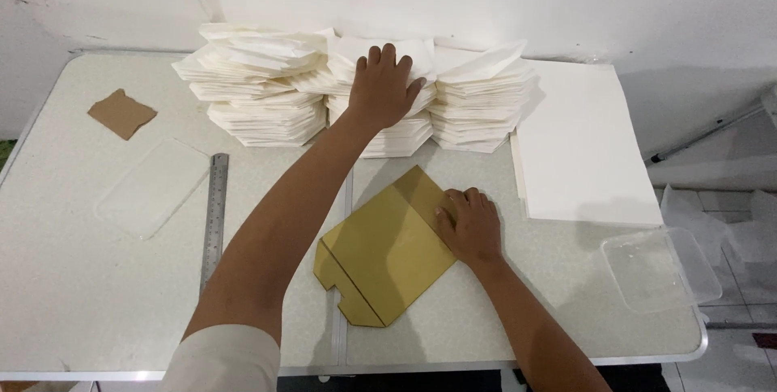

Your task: Folding a white paper sheet around a brown cardboard template to create a specific shape.

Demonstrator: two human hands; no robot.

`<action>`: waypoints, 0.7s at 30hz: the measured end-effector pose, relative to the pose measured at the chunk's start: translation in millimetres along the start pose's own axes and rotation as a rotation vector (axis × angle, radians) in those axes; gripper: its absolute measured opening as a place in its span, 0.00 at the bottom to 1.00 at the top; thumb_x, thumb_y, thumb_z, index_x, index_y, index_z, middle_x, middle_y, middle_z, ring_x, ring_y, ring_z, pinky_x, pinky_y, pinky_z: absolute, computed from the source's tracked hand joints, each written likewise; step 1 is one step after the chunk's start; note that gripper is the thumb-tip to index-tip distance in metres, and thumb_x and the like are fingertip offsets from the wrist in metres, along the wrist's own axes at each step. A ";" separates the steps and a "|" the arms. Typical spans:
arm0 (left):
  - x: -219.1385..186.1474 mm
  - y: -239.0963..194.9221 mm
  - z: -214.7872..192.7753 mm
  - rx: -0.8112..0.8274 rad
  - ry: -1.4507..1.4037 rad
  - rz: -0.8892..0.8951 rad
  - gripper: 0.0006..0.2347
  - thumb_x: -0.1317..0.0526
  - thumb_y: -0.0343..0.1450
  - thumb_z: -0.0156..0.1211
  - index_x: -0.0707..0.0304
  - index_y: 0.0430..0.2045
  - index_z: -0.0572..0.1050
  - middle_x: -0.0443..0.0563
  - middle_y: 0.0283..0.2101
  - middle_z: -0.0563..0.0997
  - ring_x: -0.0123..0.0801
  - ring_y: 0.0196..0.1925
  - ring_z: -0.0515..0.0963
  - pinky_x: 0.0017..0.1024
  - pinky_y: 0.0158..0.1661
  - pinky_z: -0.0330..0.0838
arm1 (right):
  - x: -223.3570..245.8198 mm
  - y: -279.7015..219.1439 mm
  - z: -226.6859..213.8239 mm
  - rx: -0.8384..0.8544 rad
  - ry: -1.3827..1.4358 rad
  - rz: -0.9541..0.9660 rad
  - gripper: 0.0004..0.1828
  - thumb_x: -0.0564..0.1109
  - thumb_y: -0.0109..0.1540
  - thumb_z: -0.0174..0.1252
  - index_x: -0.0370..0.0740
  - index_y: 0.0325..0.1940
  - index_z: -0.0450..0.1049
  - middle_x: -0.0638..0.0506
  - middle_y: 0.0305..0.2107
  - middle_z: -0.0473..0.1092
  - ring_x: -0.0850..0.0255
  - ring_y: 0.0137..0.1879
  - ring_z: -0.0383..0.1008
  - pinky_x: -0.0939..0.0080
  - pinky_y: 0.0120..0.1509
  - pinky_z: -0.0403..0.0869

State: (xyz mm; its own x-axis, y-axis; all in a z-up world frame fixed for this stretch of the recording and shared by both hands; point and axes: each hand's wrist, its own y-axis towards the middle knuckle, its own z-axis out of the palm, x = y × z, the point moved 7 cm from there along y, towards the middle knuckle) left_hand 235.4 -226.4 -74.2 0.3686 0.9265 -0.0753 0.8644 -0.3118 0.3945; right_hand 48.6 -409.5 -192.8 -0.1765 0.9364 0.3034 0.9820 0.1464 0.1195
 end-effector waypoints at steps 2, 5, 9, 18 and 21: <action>-0.6 -0.8 4.0 -0.032 -0.023 0.022 0.19 0.44 0.75 0.49 0.57 0.50 0.74 0.54 0.46 0.70 0.47 0.56 0.72 0.50 0.59 0.66 | 0.2 -0.6 -0.1 0.005 0.001 0.001 0.21 0.58 0.67 0.49 0.47 0.59 0.71 0.47 0.41 0.67 0.49 0.53 0.73 0.49 0.57 0.71; -12.1 -14.5 -10.3 -0.123 -0.052 0.085 0.23 0.45 0.76 0.51 0.60 0.60 0.69 0.58 0.54 0.70 0.52 0.62 0.70 0.54 0.66 0.59 | 0.6 -1.5 -2.8 -0.015 0.011 -0.010 0.20 0.56 0.67 0.50 0.45 0.58 0.72 0.46 0.41 0.68 0.49 0.52 0.73 0.49 0.56 0.71; -40.3 -62.0 -44.3 -0.109 -0.062 0.226 0.30 0.46 0.76 0.52 0.61 0.71 0.57 0.67 0.69 0.63 0.61 0.72 0.60 0.56 0.71 0.50 | -1.0 -1.8 -2.7 -0.064 0.044 -0.035 0.19 0.54 0.66 0.50 0.45 0.57 0.73 0.46 0.40 0.68 0.49 0.50 0.73 0.49 0.54 0.72; -74.4 -228.3 -15.0 0.268 -0.125 0.217 0.30 0.43 0.75 0.41 0.66 0.68 0.59 0.71 0.69 0.60 0.68 0.73 0.55 0.61 0.68 0.47 | -8.0 -3.1 7.4 -0.095 -0.026 -0.036 0.17 0.52 0.67 0.49 0.47 0.56 0.72 0.49 0.39 0.67 0.51 0.50 0.73 0.51 0.54 0.72; -79.6 -263.6 -15.4 0.646 -0.244 0.086 0.36 0.39 0.75 0.38 0.65 0.73 0.46 0.73 0.75 0.43 0.71 0.76 0.35 0.60 0.70 0.30 | -9.1 -2.3 8.6 -0.131 -0.075 -0.044 0.16 0.51 0.67 0.48 0.47 0.56 0.73 0.48 0.39 0.68 0.51 0.49 0.74 0.51 0.53 0.73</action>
State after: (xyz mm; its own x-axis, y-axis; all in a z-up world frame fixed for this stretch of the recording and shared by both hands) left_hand -27.1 -214.7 -158.1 0.4461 0.8426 -0.3017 0.8310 -0.5151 -0.2101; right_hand 48.5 -415.6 -204.0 -0.2087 0.9519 0.2243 0.9554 0.1494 0.2549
